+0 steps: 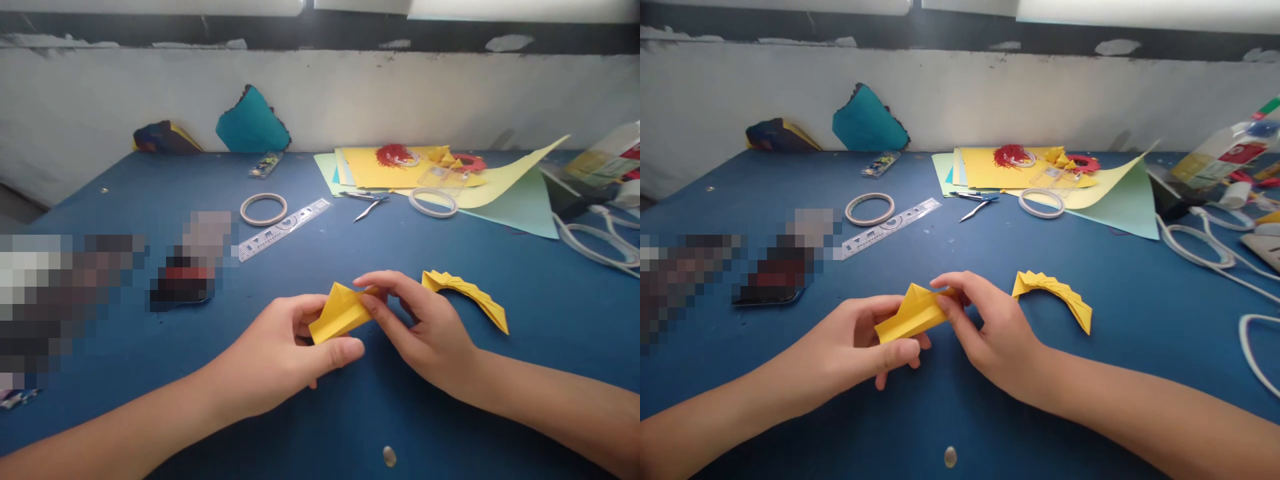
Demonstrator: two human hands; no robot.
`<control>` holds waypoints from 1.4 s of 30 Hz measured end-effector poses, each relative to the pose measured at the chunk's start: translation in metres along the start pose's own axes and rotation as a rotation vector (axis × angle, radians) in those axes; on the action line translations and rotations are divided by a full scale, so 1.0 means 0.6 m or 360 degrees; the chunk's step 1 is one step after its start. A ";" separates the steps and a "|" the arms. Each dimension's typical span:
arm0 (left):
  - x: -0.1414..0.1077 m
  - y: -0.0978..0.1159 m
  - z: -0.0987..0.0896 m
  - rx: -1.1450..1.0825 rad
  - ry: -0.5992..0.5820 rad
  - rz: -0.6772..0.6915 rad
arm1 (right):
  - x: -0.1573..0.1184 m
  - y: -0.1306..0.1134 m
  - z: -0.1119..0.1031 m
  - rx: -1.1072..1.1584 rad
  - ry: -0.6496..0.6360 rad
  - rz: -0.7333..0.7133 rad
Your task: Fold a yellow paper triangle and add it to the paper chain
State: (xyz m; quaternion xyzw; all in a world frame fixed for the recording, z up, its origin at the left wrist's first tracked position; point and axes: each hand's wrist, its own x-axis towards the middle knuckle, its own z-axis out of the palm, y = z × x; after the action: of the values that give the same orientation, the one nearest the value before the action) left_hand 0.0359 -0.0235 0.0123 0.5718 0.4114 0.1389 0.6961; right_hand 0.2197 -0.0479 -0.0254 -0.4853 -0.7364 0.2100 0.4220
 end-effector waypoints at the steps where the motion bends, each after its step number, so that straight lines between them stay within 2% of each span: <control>1: 0.001 -0.001 0.001 0.0040 0.0035 -0.0022 | 0.000 0.000 -0.001 0.0008 0.0013 0.0003; 4: 0.004 -0.003 0.001 0.0032 0.0082 -0.0022 | 0.000 -0.003 -0.004 0.0101 -0.0053 0.0081; 9: 0.005 -0.004 -0.003 -0.0037 0.0081 -0.0022 | 0.007 -0.008 -0.009 0.0353 -0.0434 0.0303; 15: 0.005 -0.001 0.000 0.0011 0.0111 -0.0028 | 0.009 -0.007 -0.010 0.0317 -0.0431 0.0343; 18: 0.003 -0.005 0.001 0.0175 0.0143 0.0028 | 0.008 -0.007 -0.010 0.0232 -0.0431 0.0300; 20: 0.001 -0.012 -0.002 0.0507 0.0249 0.0290 | 0.008 -0.004 -0.013 0.0157 -0.0398 0.0152; 21: 0.000 -0.017 -0.005 0.0744 0.0343 0.0520 | 0.008 -0.001 -0.016 0.0101 -0.0367 -0.0002; 24: 0.001 -0.034 -0.016 0.1480 0.0565 0.1293 | 0.011 0.012 -0.032 -0.0298 -0.0265 -0.0659; 26: 0.006 -0.041 -0.024 0.1827 0.0540 0.1523 | 0.013 0.020 -0.044 -0.0702 -0.0231 -0.0996; 27: 0.009 -0.043 -0.028 0.1959 0.0509 0.1527 | 0.015 0.023 -0.049 -0.0885 -0.0234 -0.1101; 29: 0.015 -0.042 -0.034 0.2154 0.0438 0.1392 | 0.017 0.026 -0.055 -0.1123 -0.0294 -0.1246; 32: 0.017 -0.034 -0.038 0.2252 0.0252 0.1112 | 0.020 0.026 -0.055 -0.1193 -0.0428 -0.1370; 34: 0.013 -0.030 -0.034 0.2221 0.0165 0.0996 | 0.021 0.026 -0.053 -0.1126 -0.0467 -0.1389; 42: -0.006 -0.037 -0.004 0.2145 -0.0021 0.0859 | 0.023 0.039 -0.049 -0.0938 -0.0533 -0.1265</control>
State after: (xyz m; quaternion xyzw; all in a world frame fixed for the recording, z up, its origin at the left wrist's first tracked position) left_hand 0.0254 -0.0312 -0.0062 0.9590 0.2479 0.0186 0.1364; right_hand 0.2540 -0.0280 -0.0201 -0.2263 -0.9490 -0.1077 0.1911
